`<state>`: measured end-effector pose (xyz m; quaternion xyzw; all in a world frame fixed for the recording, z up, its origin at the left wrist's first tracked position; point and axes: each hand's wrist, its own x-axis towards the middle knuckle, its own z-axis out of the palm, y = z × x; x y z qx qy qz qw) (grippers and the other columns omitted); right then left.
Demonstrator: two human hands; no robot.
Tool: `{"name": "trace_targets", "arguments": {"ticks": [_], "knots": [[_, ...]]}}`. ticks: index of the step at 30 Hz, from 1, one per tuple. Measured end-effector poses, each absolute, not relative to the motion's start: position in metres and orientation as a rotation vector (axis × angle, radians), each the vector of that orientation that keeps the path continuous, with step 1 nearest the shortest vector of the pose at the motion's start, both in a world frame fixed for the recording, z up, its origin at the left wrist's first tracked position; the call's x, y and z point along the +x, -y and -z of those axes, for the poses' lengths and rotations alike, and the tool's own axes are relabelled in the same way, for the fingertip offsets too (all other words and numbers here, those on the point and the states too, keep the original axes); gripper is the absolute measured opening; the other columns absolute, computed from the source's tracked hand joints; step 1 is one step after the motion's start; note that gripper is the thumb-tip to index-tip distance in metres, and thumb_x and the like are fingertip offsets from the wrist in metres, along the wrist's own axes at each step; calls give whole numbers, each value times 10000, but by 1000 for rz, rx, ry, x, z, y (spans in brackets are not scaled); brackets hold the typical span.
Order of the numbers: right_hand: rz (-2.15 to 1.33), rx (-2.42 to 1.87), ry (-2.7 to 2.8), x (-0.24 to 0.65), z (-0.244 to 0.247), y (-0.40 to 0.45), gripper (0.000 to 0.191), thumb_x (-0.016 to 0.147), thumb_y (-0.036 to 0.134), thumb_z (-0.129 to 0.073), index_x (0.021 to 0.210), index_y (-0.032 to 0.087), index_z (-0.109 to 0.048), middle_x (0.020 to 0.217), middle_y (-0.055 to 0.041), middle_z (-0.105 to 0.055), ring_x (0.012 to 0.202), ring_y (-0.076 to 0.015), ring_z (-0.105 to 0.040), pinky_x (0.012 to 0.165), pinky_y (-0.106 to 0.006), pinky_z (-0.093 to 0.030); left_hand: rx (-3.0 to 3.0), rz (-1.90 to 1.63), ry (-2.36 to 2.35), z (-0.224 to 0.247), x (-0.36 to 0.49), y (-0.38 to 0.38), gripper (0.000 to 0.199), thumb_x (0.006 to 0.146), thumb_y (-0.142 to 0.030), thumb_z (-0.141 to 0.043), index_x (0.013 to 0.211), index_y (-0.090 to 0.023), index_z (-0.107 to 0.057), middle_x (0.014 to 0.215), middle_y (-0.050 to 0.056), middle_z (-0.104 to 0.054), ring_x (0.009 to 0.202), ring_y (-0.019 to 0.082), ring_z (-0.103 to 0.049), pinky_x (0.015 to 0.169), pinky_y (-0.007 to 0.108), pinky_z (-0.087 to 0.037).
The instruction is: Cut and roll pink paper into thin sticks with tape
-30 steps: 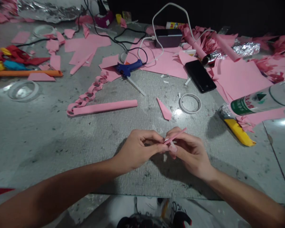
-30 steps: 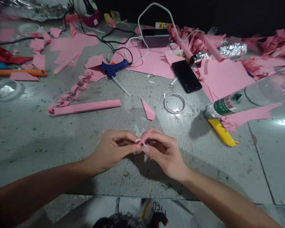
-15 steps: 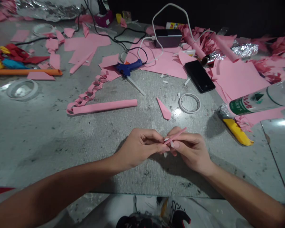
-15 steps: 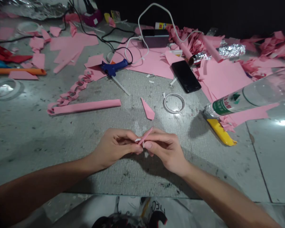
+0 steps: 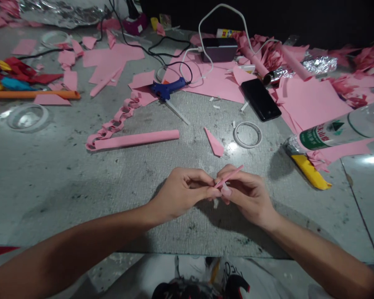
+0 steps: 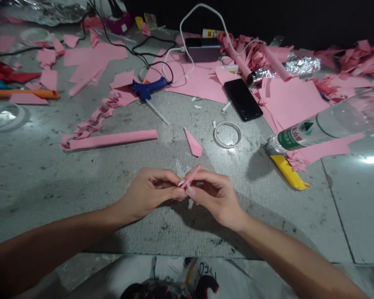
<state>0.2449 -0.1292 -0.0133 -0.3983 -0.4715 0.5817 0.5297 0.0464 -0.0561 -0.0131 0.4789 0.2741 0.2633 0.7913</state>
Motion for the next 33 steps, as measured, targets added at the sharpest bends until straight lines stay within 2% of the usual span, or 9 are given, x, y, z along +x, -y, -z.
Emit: {"name": "trace_targets", "arguments": {"ticks": [4,6,9,11,15,21,27,33], "knots": [[-1495,-926,1091,244,10,130,190,992,226,-800,1174,273,-775,1119,-47,-615,930,-160,-661,714,-274,-546,1069,-557,-630,13,46,55,55,852,-183,-904,860,-197,-852,792,12,-824,719,103,-751,682,172,-572],[-1493,-950,1092,241,8,130,237,955,252,-848,1173,270,-756,1129,-38,-602,905,-149,-620,758,-286,-544,1116,-568,-672,12,46,56,42,862,-192,-893,867,-196,-851,839,26,-843,766,126,-778,722,191,-591],[-1397,-1013,1080,232,6,131,321,872,244,-930,1132,276,-745,1087,-6,-610,811,-117,-570,713,-263,-513,1263,-636,-754,8,47,60,29,901,-199,-855,874,-210,-857,840,14,-850,769,135,-790,727,198,-596],[-1305,-1049,1058,224,4,132,314,846,244,-952,1080,277,-746,1043,7,-624,815,-121,-582,708,-259,-513,1382,-703,-816,5,47,62,43,911,-197,-845,881,-223,-861,823,-4,-849,738,127,-783,687,189,-580],[-1162,-1102,1013,211,0,134,206,899,311,-909,1020,269,-748,1011,-2,-661,886,-150,-638,766,-291,-542,1671,-843,-907,3,45,67,53,906,-178,-838,879,-221,-854,811,-17,-847,700,120,-773,657,193,-555],[-1058,-1216,969,202,-5,134,131,967,327,-836,942,256,-728,956,-2,-673,877,-154,-655,729,-295,-533,1922,-925,-906,8,42,66,85,945,-162,-771,913,-212,-832,870,-10,-855,755,132,-793,720,214,-577],[-992,-1208,1030,203,-3,133,41,1023,263,-740,992,248,-763,1028,-29,-723,966,-174,-688,752,-311,-540,1912,-925,-960,8,43,66,134,933,-129,-762,838,-218,-794,781,-43,-815,676,104,-743,610,188,-526],[-948,-1209,1046,205,-2,132,74,1026,238,-726,1028,249,-800,1021,-34,-756,954,-182,-702,783,-334,-548,1850,-927,-971,5,45,66,126,930,-177,-783,815,-225,-802,784,-36,-823,676,112,-748,651,203,-553]]}}
